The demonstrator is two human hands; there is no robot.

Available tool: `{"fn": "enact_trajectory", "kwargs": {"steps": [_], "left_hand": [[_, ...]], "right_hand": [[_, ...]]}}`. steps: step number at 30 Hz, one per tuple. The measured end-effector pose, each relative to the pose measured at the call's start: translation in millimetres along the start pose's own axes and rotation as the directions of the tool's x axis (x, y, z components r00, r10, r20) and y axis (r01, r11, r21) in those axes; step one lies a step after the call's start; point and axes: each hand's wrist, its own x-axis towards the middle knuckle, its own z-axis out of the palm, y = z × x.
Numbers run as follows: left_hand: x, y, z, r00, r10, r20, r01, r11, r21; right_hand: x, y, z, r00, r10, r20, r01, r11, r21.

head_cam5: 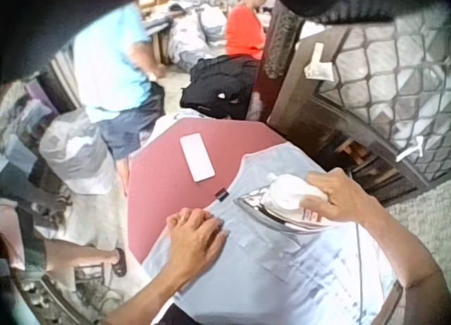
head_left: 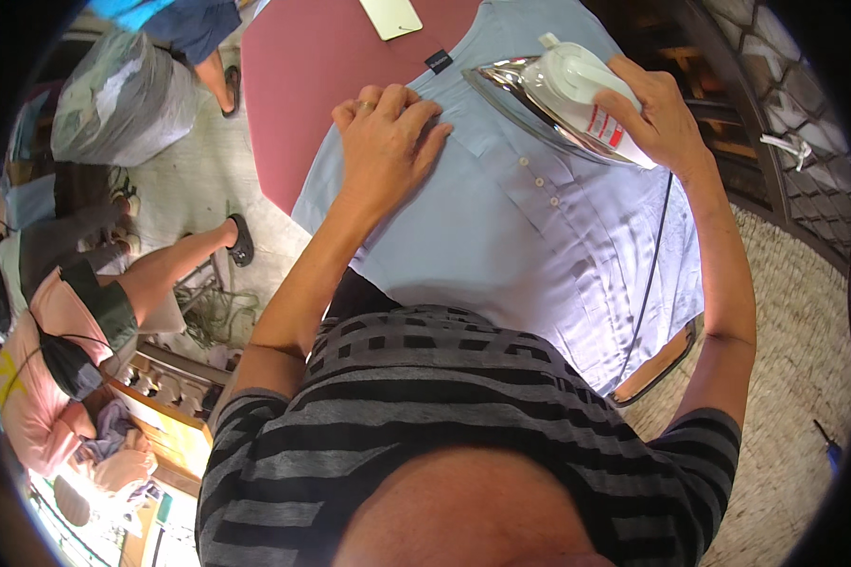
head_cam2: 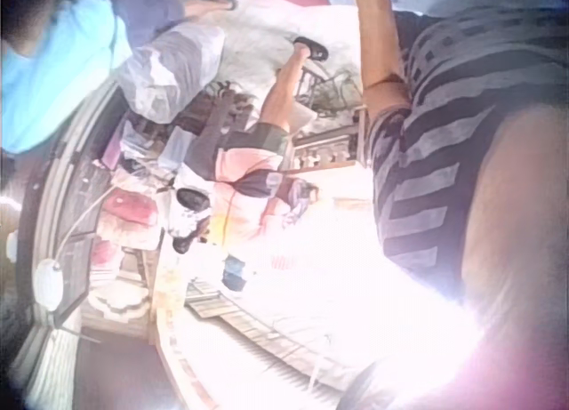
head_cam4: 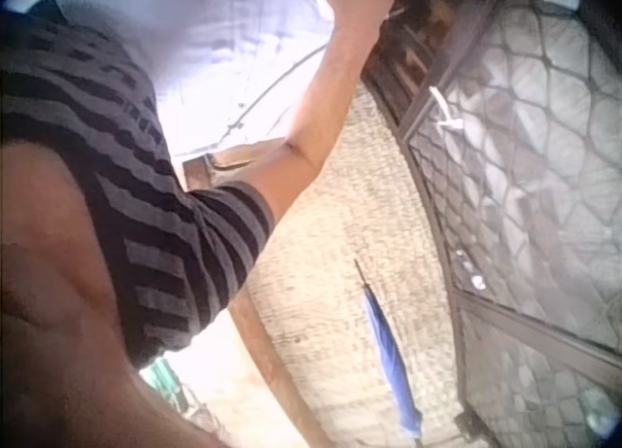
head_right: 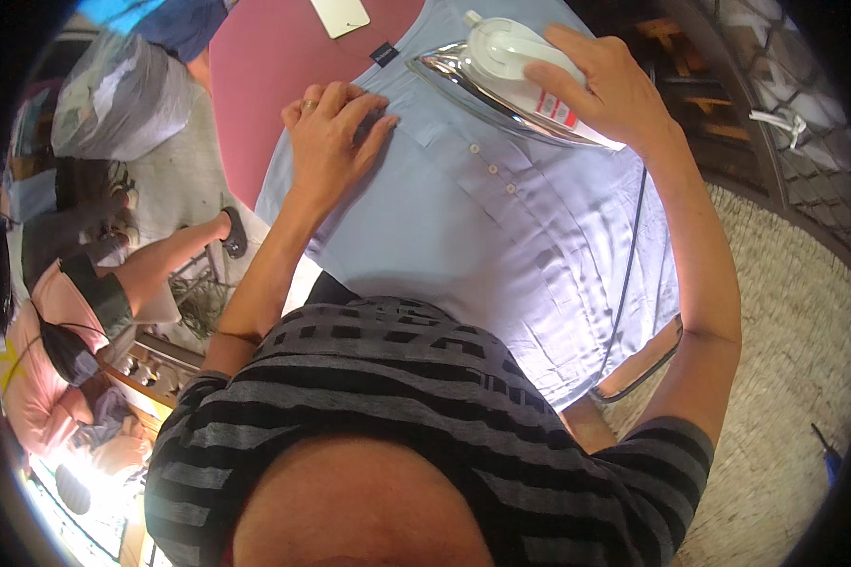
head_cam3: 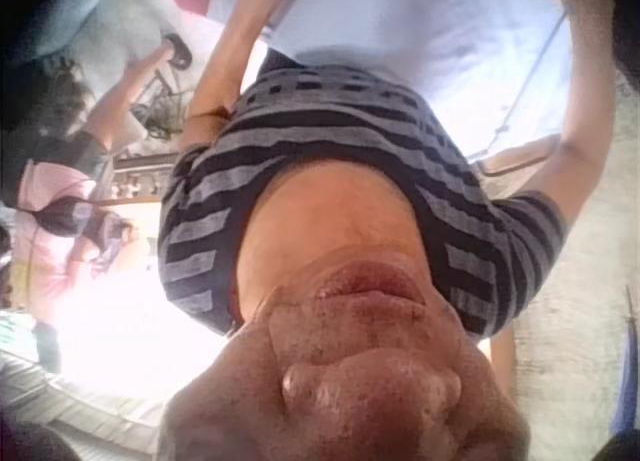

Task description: The person irons a blue shirt on a padded board, moving a handheld iron over different sections of the fabric and lifting the shirt to adjust its position.

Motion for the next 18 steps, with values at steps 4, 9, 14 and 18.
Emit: {"fn": "enact_trajectory", "kwargs": {"steps": [4,9,14,18], "left_hand": [[2,6,4,0.994,-0.092,0.054,0.093,0.996,-0.014],[8,4,11,0.992,-0.128,-0.014,0.126,0.989,-0.077],[12,0,25,0.992,-0.115,-0.044,0.113,0.992,-0.055],[6,-8,25,0.995,-0.097,-0.038,0.095,0.994,-0.048]], "right_hand": [[-5,11,-9,0.993,-0.106,0.046,0.104,0.993,0.054],[-7,14,-13,0.986,-0.149,0.069,0.142,0.984,0.104],[12,10,-17,0.957,-0.227,0.179,0.225,0.974,0.031],[27,8,-13,0.929,-0.237,0.285,0.245,0.969,0.006]]}}
